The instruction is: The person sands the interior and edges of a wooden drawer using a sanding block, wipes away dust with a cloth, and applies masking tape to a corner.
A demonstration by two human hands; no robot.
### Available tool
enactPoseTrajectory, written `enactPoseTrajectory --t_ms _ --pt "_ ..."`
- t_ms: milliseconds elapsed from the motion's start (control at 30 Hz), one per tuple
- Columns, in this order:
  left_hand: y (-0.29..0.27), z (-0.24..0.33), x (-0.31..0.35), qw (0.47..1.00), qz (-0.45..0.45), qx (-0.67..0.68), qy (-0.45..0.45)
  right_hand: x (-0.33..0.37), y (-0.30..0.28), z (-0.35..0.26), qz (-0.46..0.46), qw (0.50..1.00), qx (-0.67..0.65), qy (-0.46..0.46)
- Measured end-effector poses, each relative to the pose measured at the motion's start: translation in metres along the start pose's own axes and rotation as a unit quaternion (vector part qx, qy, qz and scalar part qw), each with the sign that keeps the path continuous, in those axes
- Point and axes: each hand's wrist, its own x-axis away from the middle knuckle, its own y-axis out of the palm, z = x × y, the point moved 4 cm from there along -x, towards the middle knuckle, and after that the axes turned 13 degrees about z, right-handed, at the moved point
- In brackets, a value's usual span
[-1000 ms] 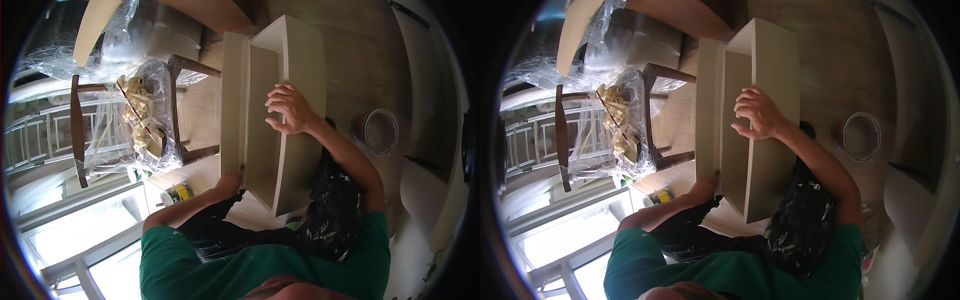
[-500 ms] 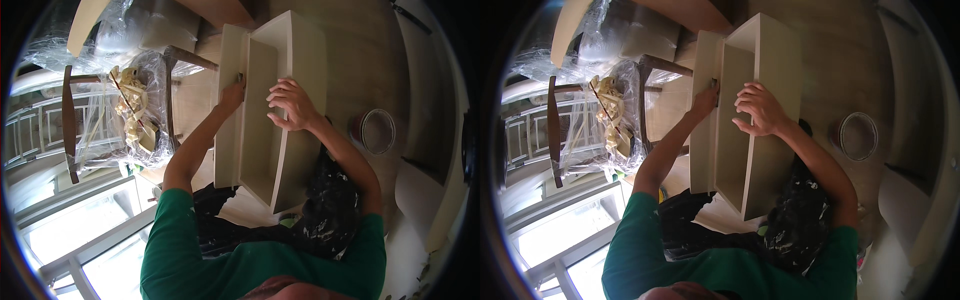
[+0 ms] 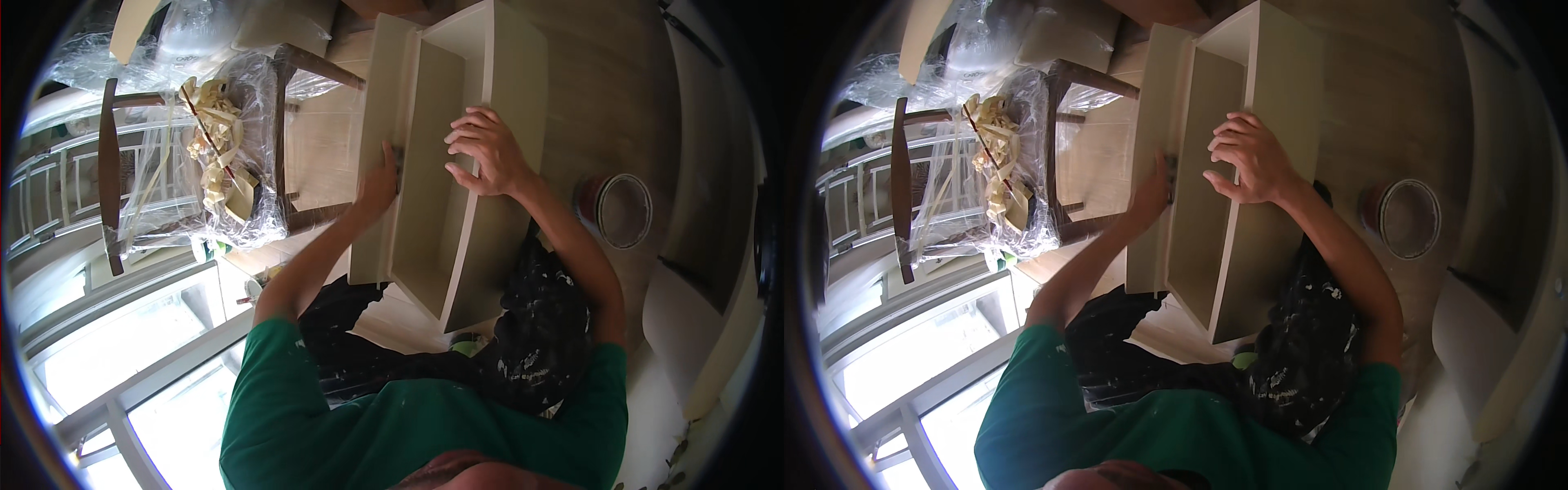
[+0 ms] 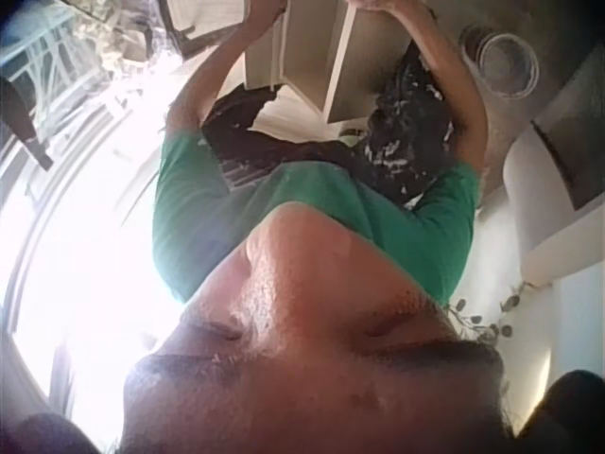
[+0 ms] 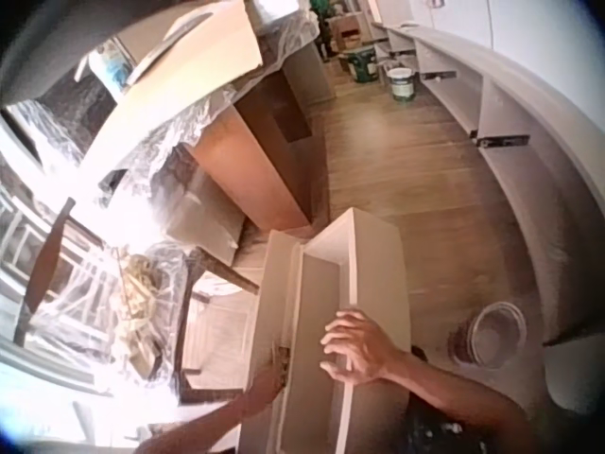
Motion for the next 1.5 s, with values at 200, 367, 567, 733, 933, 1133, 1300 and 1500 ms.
enactPoseTrajectory --t_ms 200,367,567,733,933,1133,1300,1500 --pt "-0.04 0.001 0.199 0.959 -0.282 -0.03 -0.004 0.002 -0.001 0.001 0.014 1.0 -0.003 -0.002" --pt "-0.085 0.0 0.121 0.979 -0.205 0.016 -0.008 0.007 -0.003 0.006 0.022 1.0 0.003 -0.008" --pt "-0.043 0.012 -0.027 0.999 0.04 -0.029 -0.018 0.002 -0.002 -0.001 0.018 1.0 0.006 -0.016" --pt "-0.008 0.004 0.011 0.999 0.036 -0.028 -0.03 0.006 0.001 0.001 0.022 1.0 0.006 -0.022" --pt "-0.012 0.006 0.167 0.996 -0.068 -0.041 -0.044 0.006 -0.001 0.003 0.023 0.999 0.009 -0.022" --pt "-0.037 -0.005 0.315 0.963 -0.265 0.008 -0.049 0.01 0.004 0.007 0.022 0.999 0.012 -0.037" --pt "-0.092 -0.003 0.285 0.974 -0.194 0.07 -0.097 0.011 0.003 0.007 0.021 0.999 0.018 -0.036" --pt "-0.062 -0.009 0.15 0.985 0.097 0.1 -0.105 0.009 0.003 0.005 0.006 0.999 0.017 -0.033"
